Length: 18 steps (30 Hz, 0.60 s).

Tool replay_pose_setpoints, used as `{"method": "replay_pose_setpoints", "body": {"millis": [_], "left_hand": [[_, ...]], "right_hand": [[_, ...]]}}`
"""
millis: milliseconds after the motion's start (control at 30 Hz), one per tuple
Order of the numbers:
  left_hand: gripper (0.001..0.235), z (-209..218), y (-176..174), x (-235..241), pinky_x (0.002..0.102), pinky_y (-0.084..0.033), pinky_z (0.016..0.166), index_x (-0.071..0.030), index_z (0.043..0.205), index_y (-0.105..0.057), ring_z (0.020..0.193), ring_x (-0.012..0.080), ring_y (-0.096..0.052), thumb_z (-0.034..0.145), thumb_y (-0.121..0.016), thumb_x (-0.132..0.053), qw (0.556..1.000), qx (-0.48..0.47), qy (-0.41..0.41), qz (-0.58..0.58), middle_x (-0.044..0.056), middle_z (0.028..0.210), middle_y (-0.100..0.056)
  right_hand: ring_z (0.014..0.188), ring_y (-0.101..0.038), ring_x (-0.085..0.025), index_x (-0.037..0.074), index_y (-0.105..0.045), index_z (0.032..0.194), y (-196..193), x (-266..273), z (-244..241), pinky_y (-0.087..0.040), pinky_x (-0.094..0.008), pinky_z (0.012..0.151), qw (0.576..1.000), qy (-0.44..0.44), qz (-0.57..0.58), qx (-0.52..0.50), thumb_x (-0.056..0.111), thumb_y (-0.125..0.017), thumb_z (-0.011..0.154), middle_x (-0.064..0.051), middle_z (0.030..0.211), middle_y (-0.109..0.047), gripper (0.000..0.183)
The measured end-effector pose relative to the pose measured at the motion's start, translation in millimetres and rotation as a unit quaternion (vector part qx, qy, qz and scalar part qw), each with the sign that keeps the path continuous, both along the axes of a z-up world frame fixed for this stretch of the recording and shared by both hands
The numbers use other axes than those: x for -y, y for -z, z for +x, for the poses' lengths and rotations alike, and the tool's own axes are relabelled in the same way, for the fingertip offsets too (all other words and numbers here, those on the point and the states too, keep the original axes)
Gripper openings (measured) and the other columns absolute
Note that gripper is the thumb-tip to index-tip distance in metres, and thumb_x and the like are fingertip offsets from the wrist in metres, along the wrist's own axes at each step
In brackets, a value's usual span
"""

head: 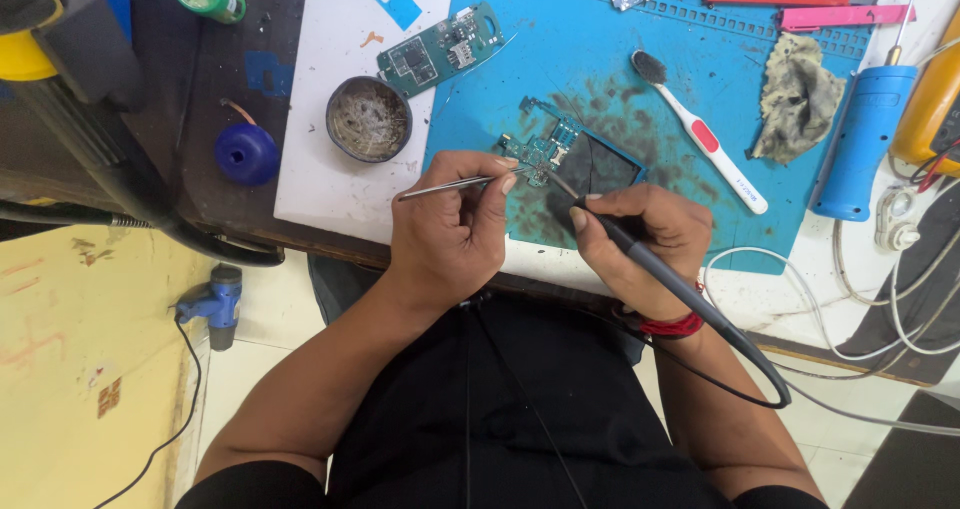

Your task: The person uses a soldering iron and tweezers to solder components on a small circuit board. They then use a hot air gun to heat the board, followed by additional soldering and wiping the board with a cloth.

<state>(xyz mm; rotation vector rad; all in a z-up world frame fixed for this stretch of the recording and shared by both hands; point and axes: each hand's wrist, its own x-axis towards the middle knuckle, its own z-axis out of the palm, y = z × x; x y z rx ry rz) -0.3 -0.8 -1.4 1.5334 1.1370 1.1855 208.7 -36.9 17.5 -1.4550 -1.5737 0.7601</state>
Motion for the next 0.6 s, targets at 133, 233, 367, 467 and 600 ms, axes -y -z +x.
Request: {"method": "replay_pose_setpoints", "body": {"millis": [133,233,367,467,600], "left_hand": [[0.013,0.0,-0.3,0.4,0.020,-0.048,0.057,-0.004,0.114,-0.059,0.067,0.0029,-0.064,0.104,-0.068,-0.005,1.000,-0.011,-0.005,0.006,0.003,0.090,-0.072],[0.013,0.3,-0.5,-0.3,0.020,-0.048,0.056,-0.004,0.114,-0.059,0.067,0.0033,-0.064,0.105,-0.068,-0.005,1.000,-0.007,-0.005,0.011,0.004,0.093,-0.073],[0.012,0.1,-0.9,0.5,0.021,-0.048,0.057,-0.005,0.113,-0.059,0.067,0.0034,-0.064,0.105,-0.068,-0.006,1.000,-0.010,-0.006,0.007,0.004,0.094,-0.073],[0.012,0.2,-1.2,-0.4,0.020,-0.048,0.056,-0.004,0.113,-0.059,0.066,0.0032,-0.064,0.105,-0.068,-0.007,1.000,-0.011,-0.005,0.007,0.004,0.094,-0.073],[0.012,0.5,-1.4,-0.3,0.021,-0.048,0.056,-0.004,0.112,-0.059,0.067,0.0039,-0.065,0.105,-0.068,-0.007,1.000,-0.009,-0.009,0.012,0.005,0.097,-0.074]], "right_hand": [[0.067,-0.061,-0.005,-0.001,-0.072,0.098,0.3,0.8,0.5,-0.043,-0.021,0.061,1.000,-0.004,0.000,0.000,0.000,-0.081,0.088,-0.004,0.079,-0.070,0.012],[0.069,-0.063,-0.005,0.000,-0.072,0.097,0.8,0.3,0.7,-0.045,-0.021,0.063,1.000,-0.003,0.007,0.002,0.001,-0.080,0.090,-0.004,0.082,-0.072,0.012],[0.067,-0.062,-0.005,0.000,-0.072,0.097,-0.3,0.2,0.1,-0.045,-0.021,0.061,1.000,0.000,0.002,-0.002,0.001,-0.081,0.089,-0.004,0.081,-0.072,0.012],[0.066,-0.061,-0.005,0.000,-0.072,0.096,-1.6,-0.9,-0.2,-0.044,-0.021,0.060,1.000,-0.008,0.007,0.003,0.000,-0.080,0.088,-0.004,0.080,-0.071,0.012],[0.067,-0.062,-0.004,0.000,-0.071,0.097,-0.1,1.1,-0.8,-0.044,-0.021,0.060,1.000,0.007,0.008,-0.006,0.000,-0.079,0.090,-0.004,0.080,-0.071,0.011]]}}
